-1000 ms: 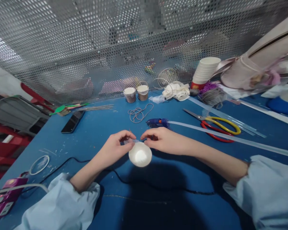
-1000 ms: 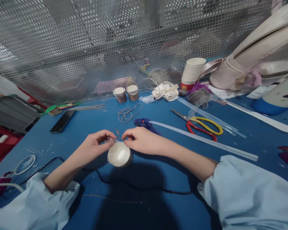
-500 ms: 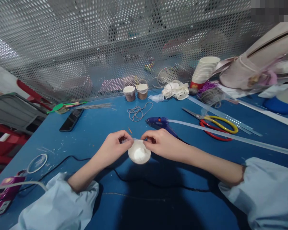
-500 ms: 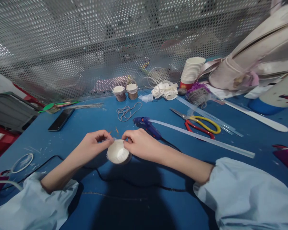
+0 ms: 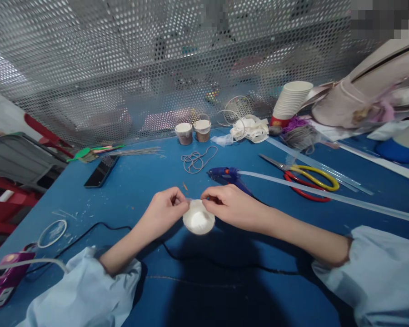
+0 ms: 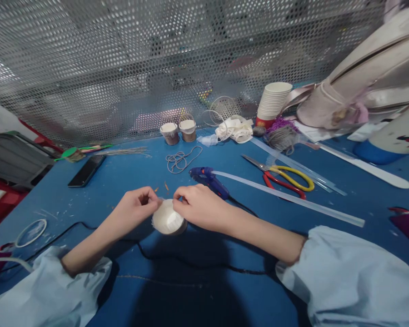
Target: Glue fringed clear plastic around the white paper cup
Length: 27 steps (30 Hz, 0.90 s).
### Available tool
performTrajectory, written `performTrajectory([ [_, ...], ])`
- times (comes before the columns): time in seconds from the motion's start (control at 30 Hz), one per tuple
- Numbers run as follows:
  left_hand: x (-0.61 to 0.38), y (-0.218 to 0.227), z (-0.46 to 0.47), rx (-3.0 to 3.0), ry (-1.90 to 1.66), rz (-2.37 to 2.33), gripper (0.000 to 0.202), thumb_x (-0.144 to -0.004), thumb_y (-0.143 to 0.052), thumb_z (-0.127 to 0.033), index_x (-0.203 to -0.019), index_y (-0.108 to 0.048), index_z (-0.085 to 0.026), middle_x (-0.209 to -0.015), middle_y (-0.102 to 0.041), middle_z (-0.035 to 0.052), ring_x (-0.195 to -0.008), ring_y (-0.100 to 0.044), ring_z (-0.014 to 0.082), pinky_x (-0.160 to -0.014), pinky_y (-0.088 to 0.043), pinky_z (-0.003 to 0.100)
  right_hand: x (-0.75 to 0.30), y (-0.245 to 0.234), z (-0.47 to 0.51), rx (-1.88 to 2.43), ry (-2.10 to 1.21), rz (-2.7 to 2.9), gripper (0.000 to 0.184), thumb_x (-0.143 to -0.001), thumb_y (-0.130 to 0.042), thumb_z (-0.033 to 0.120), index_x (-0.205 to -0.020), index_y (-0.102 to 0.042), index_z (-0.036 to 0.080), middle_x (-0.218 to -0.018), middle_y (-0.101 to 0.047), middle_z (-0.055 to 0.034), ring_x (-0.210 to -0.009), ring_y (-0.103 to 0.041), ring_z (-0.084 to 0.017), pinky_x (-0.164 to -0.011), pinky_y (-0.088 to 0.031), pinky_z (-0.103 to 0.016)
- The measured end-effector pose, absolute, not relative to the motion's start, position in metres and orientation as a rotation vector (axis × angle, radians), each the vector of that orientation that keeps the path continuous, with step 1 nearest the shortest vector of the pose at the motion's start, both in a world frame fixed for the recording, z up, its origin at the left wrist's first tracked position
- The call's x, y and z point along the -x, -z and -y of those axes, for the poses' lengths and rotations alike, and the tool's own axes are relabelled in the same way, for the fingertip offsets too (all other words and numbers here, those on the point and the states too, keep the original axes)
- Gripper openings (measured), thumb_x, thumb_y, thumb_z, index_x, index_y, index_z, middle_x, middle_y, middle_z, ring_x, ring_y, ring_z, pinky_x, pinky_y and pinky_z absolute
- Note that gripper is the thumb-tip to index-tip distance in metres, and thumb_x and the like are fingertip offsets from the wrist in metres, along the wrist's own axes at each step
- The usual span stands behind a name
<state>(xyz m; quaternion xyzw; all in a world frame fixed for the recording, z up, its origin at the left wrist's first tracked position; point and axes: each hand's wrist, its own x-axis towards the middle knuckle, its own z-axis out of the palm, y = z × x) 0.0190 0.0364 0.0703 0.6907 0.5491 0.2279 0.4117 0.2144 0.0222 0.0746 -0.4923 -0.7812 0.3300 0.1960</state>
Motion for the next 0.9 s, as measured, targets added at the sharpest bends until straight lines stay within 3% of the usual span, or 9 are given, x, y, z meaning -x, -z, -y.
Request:
performTrajectory([
  [0.1,-0.02,-0.069,-0.035,-1.757,-0.583,-1.387,0.008,-0.068,-0.051,-0.022,-0.061,-0.052,-0.017,-0.056,-0.048,-0.0055,-0.054,-0.041,0.0095,-0.052,-0.03,0.022,-0.211,-0.082,-0.02,1.379,-0.83,2.205,0.031,-0.089,-0.046,0.034,-0.097,-0.068,0.014,-0.099,-0.067,-0.0089,-0.088,-0.059,-0.02,-0.076,-0.041,-0.03],
  [0.2,-0.019,-0.069,-0.035,-1.766,-0.584,-1.38,0.008,-0.068,-0.051,-0.021,-0.063,-0.053,-0.017,-0.056,-0.048,-0.0055,-0.054,-0.041,0.0096,-0.052,-0.031,0.022,-0.205,-0.086,-0.02,1.368,-0.759,2.268,0.031,-0.086,-0.051,0.033,-0.105,-0.065,0.013,-0.107,-0.065,-0.0104,-0.097,-0.058,-0.023,-0.082,-0.042,-0.032],
  [0.43,-0.017,-0.067,-0.034,-1.822,-0.579,-1.34,0.011,-0.071,-0.048,-0.023,-0.064,-0.054,-0.017,-0.059,-0.049,-0.0044,-0.057,-0.042,0.0108,-0.055,-0.033,0.023,-0.196,-0.083,-0.029,1.391,-0.663,2.494,0.022,-0.083,-0.048,0.013,-0.092,-0.068,0.015,-0.098,-0.069,-0.0094,-0.094,-0.062,-0.023,-0.075,-0.042,-0.03],
  [0.9,-0.018,-0.07,-0.031,-1.949,-0.547,-1.346,0.015,-0.075,-0.047,-0.025,-0.065,-0.055,-0.017,-0.06,-0.05,-0.0034,-0.059,-0.043,0.0113,-0.057,-0.033,0.024,-0.198,-0.081,-0.03,1.375,-0.461,2.618,0.019,-0.089,-0.05,0.015,-0.082,-0.067,0.015,-0.087,-0.071,-0.0073,-0.083,-0.065,-0.02,-0.062,-0.035,-0.026],
])
